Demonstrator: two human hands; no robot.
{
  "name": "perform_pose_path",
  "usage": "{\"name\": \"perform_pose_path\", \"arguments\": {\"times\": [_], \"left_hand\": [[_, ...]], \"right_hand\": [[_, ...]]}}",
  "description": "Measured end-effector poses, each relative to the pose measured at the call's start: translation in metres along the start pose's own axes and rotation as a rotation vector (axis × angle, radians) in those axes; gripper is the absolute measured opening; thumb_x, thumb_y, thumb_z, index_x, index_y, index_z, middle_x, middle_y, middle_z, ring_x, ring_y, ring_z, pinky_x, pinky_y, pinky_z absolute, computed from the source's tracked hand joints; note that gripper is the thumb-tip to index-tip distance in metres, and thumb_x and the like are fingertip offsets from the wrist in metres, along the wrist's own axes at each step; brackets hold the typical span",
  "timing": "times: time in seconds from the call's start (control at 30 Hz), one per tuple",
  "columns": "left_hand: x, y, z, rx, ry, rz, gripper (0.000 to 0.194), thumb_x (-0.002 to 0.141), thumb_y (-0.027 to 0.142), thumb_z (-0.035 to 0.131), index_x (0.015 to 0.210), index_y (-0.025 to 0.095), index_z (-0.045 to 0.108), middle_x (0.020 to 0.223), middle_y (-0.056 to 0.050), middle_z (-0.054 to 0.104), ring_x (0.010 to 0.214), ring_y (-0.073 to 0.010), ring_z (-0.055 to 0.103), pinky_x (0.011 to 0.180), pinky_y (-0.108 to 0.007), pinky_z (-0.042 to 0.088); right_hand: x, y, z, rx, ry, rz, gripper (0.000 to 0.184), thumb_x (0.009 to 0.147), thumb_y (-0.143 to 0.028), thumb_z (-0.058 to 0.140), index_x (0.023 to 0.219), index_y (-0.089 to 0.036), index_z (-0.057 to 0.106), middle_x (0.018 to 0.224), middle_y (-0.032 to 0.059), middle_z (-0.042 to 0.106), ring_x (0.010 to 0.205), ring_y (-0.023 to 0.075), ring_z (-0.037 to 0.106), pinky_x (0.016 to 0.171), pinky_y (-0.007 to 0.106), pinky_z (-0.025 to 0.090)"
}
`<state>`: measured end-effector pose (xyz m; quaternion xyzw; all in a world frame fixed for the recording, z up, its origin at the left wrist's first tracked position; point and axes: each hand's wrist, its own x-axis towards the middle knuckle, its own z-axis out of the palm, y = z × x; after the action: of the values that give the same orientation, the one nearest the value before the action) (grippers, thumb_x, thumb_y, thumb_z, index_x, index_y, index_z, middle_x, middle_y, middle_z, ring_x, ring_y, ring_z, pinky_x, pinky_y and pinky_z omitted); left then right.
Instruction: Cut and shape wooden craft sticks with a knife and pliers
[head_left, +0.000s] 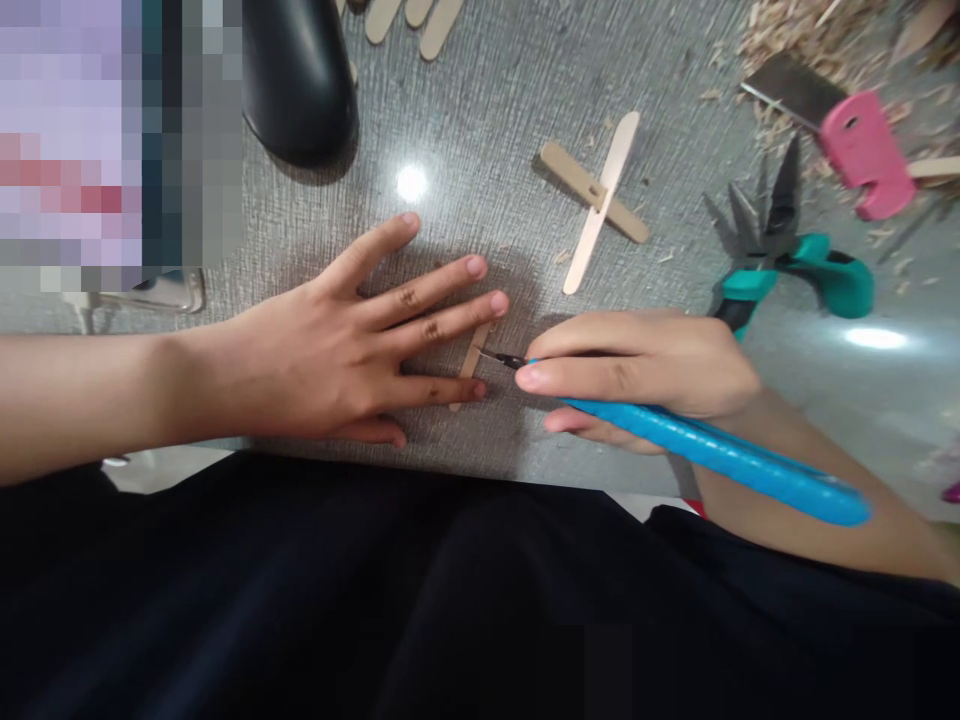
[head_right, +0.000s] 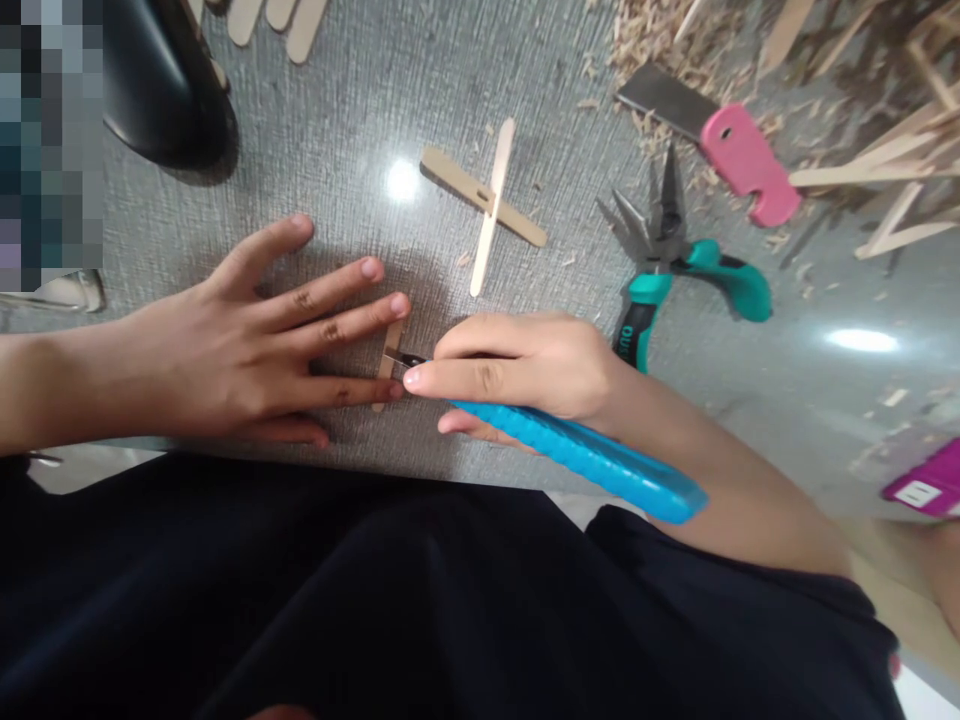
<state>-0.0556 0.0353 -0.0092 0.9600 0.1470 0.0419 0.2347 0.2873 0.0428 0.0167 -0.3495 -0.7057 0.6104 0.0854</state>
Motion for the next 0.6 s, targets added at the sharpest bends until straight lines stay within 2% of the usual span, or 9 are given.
{"name": "perform_pose_path", "arguments": {"times": [0.07, 0.13, 0.2, 0.27, 0.4, 0.5, 0.6], "left_hand": [[-0.001, -0.002, 0.001, 0.028, 0.039, 0.027, 0.087, 0.11, 0.07, 0.074, 0.182, 0.031, 0.044, 0.202, -0.018, 0.023, 0.186, -0.0475, 0.026, 0.145, -0.088, 0.022], [-0.001, -0.003, 0.002, 0.038, 0.055, 0.038, 0.087, 0.11, 0.07, 0.076, 0.181, 0.031, 0.046, 0.201, -0.018, 0.024, 0.186, -0.0481, 0.028, 0.144, -0.09, 0.025], [-0.001, -0.003, 0.001, 0.034, 0.038, 0.026, 0.079, 0.114, 0.067, 0.07, 0.181, 0.032, 0.046, 0.203, -0.014, 0.02, 0.186, -0.0467, 0.028, 0.143, -0.09, 0.025], [-0.001, -0.002, 0.001, 0.026, 0.025, 0.021, 0.072, 0.119, 0.065, 0.062, 0.181, 0.033, 0.045, 0.203, -0.012, 0.019, 0.186, -0.0457, 0.028, 0.142, -0.09, 0.026], [-0.001, -0.003, 0.001, 0.027, 0.045, 0.032, 0.071, 0.121, 0.065, 0.057, 0.182, 0.032, 0.045, 0.201, -0.016, 0.027, 0.186, -0.0472, 0.028, 0.142, -0.09, 0.025], [-0.001, -0.004, 0.0, 0.038, 0.045, 0.043, 0.074, 0.119, 0.065, 0.062, 0.183, 0.032, 0.043, 0.2, -0.018, 0.028, 0.185, -0.0486, 0.029, 0.142, -0.091, 0.027], [-0.002, -0.004, -0.002, 0.045, 0.027, 0.034, 0.075, 0.117, 0.065, 0.068, 0.182, 0.034, 0.046, 0.2, -0.016, 0.028, 0.185, -0.0475, 0.03, 0.145, -0.088, 0.024]], "right_hand": [[0.003, -0.003, 0.001, 0.111, -0.013, 0.115, 0.019, 0.105, -0.04, 0.086, 0.122, -0.038, 0.094, 0.12, 0.0017, 0.088, 0.091, 0.0179, 0.082, 0.082, 0.033, 0.068], [0.005, -0.004, 0.001, 0.216, -0.023, 0.253, 0.022, 0.102, -0.053, 0.09, 0.114, -0.035, 0.093, 0.107, 0.0014, 0.084, 0.082, 0.0165, 0.079, 0.07, 0.029, 0.067], [0.005, -0.005, 0.002, 0.278, -0.012, 0.365, 0.036, 0.097, -0.067, 0.092, 0.107, -0.032, 0.092, 0.094, 0.0017, 0.079, 0.074, 0.0161, 0.075, 0.062, 0.027, 0.064], [0.005, -0.008, 0.003, 0.29, 0.017, 0.422, 0.043, 0.092, -0.073, 0.094, 0.101, -0.031, 0.091, 0.088, 0.0026, 0.076, 0.073, 0.0172, 0.074, 0.061, 0.028, 0.065], [0.004, -0.01, 0.006, 0.235, 0.069, 0.393, 0.046, 0.089, -0.077, 0.095, 0.101, -0.033, 0.092, 0.082, 0.0026, 0.073, 0.076, 0.0192, 0.074, 0.067, 0.031, 0.068], [0.003, -0.005, 0.011, 0.228, 0.107, 0.29, 0.045, 0.096, -0.078, 0.088, 0.101, -0.033, 0.092, 0.079, 0.002, 0.072, 0.074, 0.018, 0.073, 0.067, 0.03, 0.068], [0.002, 0.001, 0.014, 0.194, 0.162, 0.189, 0.04, 0.105, -0.071, 0.082, 0.102, -0.032, 0.092, 0.08, 0.0026, 0.075, 0.075, 0.017, 0.073, 0.07, 0.029, 0.068]]}}
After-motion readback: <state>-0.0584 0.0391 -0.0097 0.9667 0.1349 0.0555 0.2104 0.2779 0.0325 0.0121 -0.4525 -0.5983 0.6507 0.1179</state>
